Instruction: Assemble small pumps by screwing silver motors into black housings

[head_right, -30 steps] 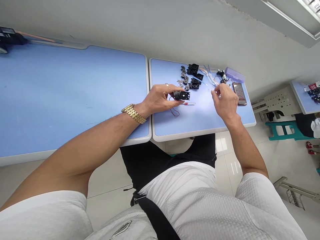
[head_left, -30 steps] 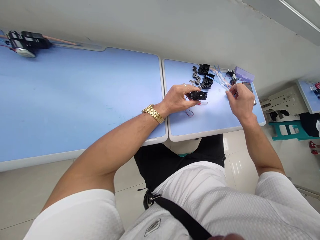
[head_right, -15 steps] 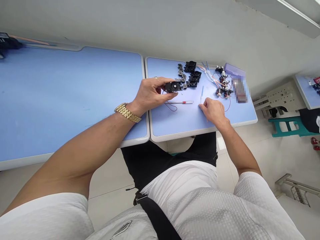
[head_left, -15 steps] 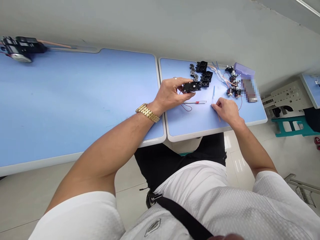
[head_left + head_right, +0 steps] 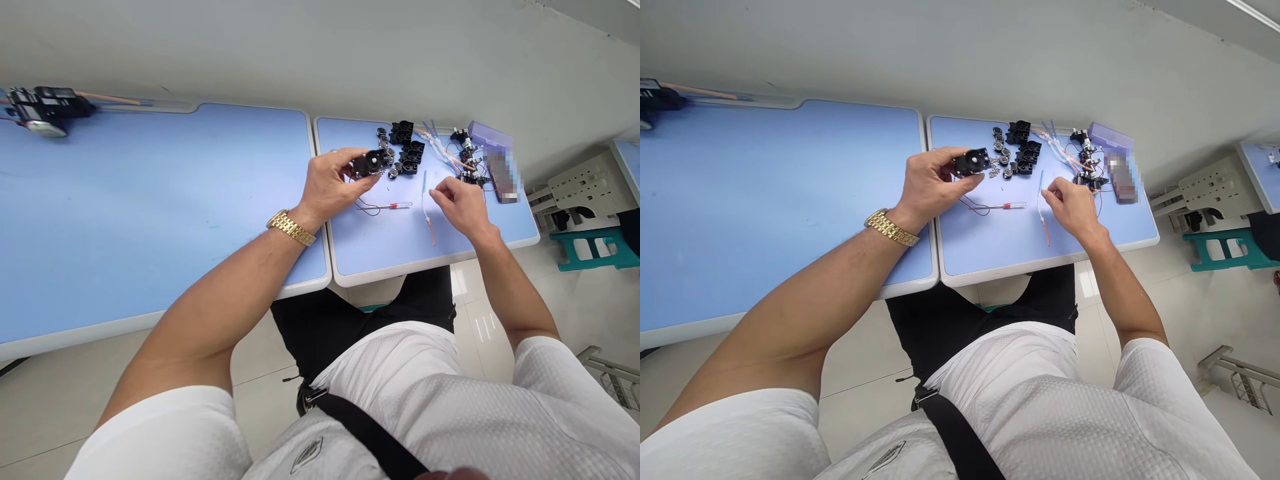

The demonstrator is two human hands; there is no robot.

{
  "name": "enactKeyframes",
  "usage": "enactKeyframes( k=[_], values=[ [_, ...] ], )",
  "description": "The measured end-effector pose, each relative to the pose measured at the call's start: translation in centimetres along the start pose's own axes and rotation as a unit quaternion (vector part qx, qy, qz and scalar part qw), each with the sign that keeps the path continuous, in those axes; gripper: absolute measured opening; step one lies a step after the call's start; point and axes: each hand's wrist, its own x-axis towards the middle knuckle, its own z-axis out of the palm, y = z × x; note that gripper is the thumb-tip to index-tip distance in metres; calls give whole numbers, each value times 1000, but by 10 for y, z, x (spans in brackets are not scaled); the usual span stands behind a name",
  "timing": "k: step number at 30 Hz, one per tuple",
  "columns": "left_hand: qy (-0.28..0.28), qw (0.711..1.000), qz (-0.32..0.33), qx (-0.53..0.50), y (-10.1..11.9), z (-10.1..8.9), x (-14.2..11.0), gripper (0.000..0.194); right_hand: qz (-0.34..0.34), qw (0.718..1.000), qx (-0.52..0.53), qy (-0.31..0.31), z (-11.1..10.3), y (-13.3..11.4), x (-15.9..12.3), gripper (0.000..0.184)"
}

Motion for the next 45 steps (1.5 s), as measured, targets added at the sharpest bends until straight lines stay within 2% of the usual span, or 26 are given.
enactKeyframes(
  k=[3, 9, 13, 17, 23, 31, 34, 37, 40, 45],
  values=[
    [31, 999, -25, 0, -8, -4, 3, 43, -55, 998, 9, -5, 1, -12, 20, 15],
    [33, 999, -35, 6, -14, -4, 5, 49, -140, 986, -75, -43, 22, -40, 59, 43],
    [20, 999, -32, 2, -8, -4, 4, 58, -154, 978, -122, -63, 34, -44, 80, 47],
    [12, 1000, -19, 7, -2, -4, 4, 45, -146, 975, -146, -76, 40, -43, 91, 44],
    [12, 1000, -16, 9, 1, -2, 5, 38, -150, 974, -153, -73, 42, -45, 91, 29],
    [16, 1000, -17, -3, -1, -1, 3, 42, -140, 980, -128, -66, 24, -46, 70, 30],
    [15, 999, -35, -7, -8, -2, 4, 54, -160, 978, -97, -94, 24, -60, 59, 29],
    [10, 998, -57, -26, -16, -3, 5, 63, -204, 967, -62, -141, 29, -79, 50, 36],
    [7, 997, -63, -43, -18, -4, 6, 61, -250, 952, -44, -172, 36, -96, 49, 45],
    [11, 998, -58, -39, -12, -4, 6, 51, -276, 937, -82, -197, 44, -110, 57, 42]
  ],
)
